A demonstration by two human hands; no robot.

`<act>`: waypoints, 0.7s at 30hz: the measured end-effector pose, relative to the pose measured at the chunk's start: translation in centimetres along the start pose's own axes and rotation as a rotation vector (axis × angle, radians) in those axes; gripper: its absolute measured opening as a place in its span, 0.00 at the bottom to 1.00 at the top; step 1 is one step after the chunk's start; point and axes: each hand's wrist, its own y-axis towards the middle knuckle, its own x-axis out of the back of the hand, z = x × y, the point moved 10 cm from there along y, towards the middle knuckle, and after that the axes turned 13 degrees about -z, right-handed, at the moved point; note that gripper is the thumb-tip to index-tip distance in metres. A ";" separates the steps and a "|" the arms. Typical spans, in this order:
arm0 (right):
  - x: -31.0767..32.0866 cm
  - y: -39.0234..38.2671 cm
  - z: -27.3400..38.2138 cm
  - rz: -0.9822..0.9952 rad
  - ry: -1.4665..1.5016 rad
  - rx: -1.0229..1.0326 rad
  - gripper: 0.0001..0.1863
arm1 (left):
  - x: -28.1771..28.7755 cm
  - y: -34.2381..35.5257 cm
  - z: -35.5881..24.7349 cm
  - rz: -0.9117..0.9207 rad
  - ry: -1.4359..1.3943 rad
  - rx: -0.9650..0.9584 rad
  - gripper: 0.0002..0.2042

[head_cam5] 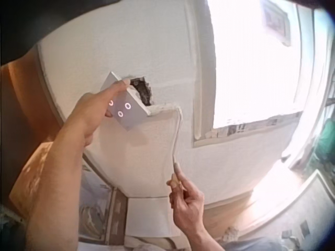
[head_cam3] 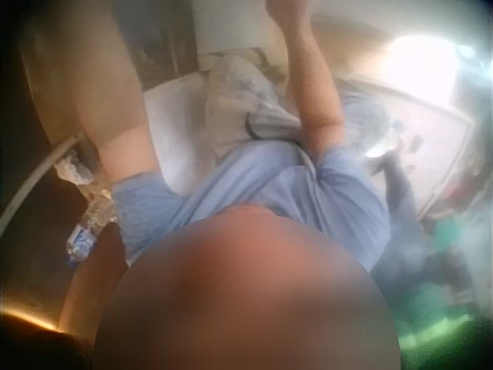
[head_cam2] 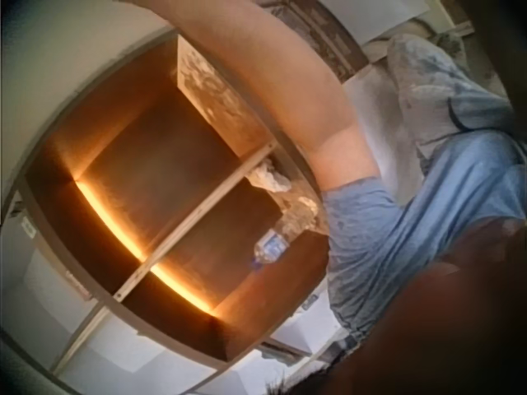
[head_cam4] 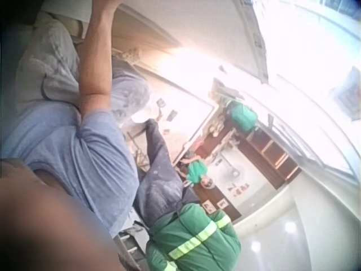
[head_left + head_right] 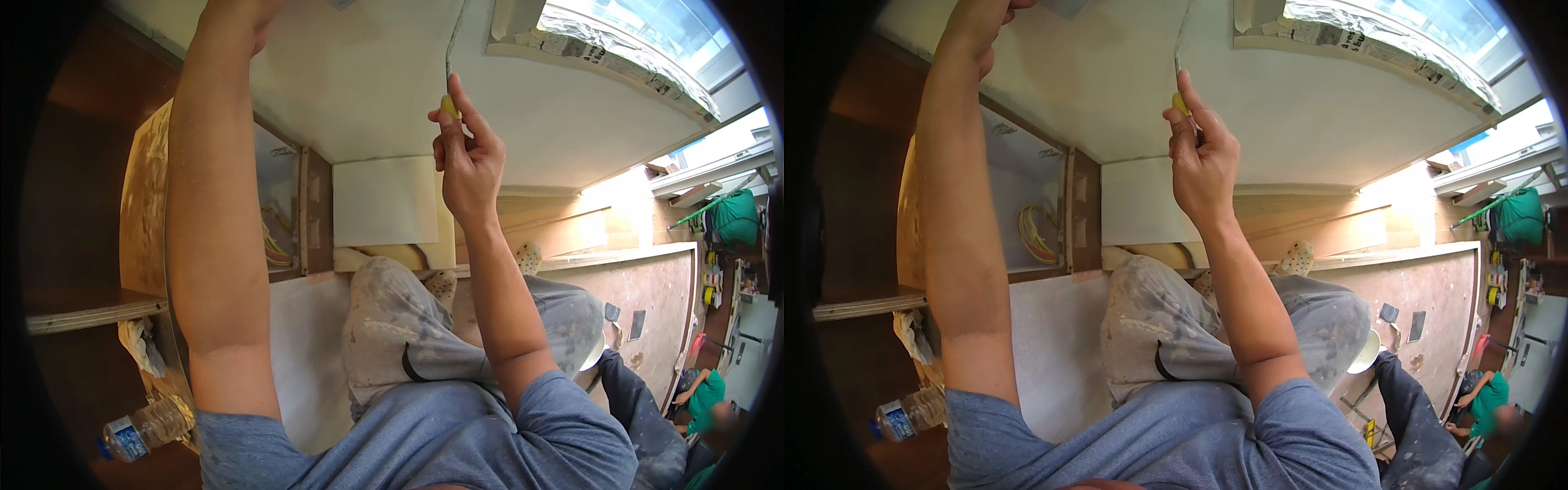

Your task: The person sits on the floor and uses a paint roller to apply white paint to the ceiling. They repeatedly dip the roller into a paint bucket and roll it across the ceiling surface near a window and a light fixture.

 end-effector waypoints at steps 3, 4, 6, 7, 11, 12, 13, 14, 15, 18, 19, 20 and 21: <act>0.7 -0.7 -1.8 0.007 -0.058 -0.009 0.25 | -0.1 0.1 0.2 0.001 0.009 -0.016 0.42; 1.9 -1.1 -3.5 -0.004 -0.102 -0.013 0.25 | -1.1 0.2 0.1 0.026 -0.025 -0.016 0.42; 3.4 -3.3 -7.9 0.005 -0.153 -0.110 0.25 | -1.0 -0.5 -0.3 0.038 -0.048 -0.011 0.42; 4.2 -4.3 -10.2 0.006 -0.181 -0.160 0.25 | -0.8 -1.8 -1.3 0.061 -0.058 -0.047 0.42; 7.1 -7.1 -17.7 -0.017 -0.286 -0.377 0.24 | 0.1 -4.7 -2.8 0.104 -0.098 -0.097 0.43; 7.7 -7.6 -19.4 -0.022 -0.322 -0.454 0.24 | 0.2 -4.0 -2.0 0.080 -0.098 -0.078 0.43; 8.4 -8.1 -21.2 -0.032 -0.359 -0.530 0.24 | 0.1 -3.3 -1.3 0.060 -0.103 -0.062 0.43; 8.9 -8.1 -22.9 -0.024 -0.408 -0.530 0.25 | -0.4 -2.0 -0.3 0.024 -0.102 -0.039 0.42; 9.8 -7.9 -25.1 -0.029 -0.457 -0.532 0.25 | -1.0 -1.2 0.3 -0.001 -0.105 -0.019 0.42; 11.2 -7.4 -30.7 -0.060 -0.491 -0.594 0.25 | -1.3 -3.8 -1.7 0.059 -0.181 -0.087 0.40; 10.3 -7.5 -31.2 -0.047 -0.480 -0.623 0.25 | -0.3 -4.0 -1.6 0.036 -0.174 -0.080 0.39; 9.5 -7.8 -31.7 -0.028 -0.498 -0.659 0.25 | 0.0 -3.1 -0.4 -0.018 -0.149 -0.037 0.38; 10.1 -7.1 -31.8 -0.055 -0.529 -0.686 0.25 | -0.8 -2.9 -0.4 -0.040 -0.156 0.002 0.37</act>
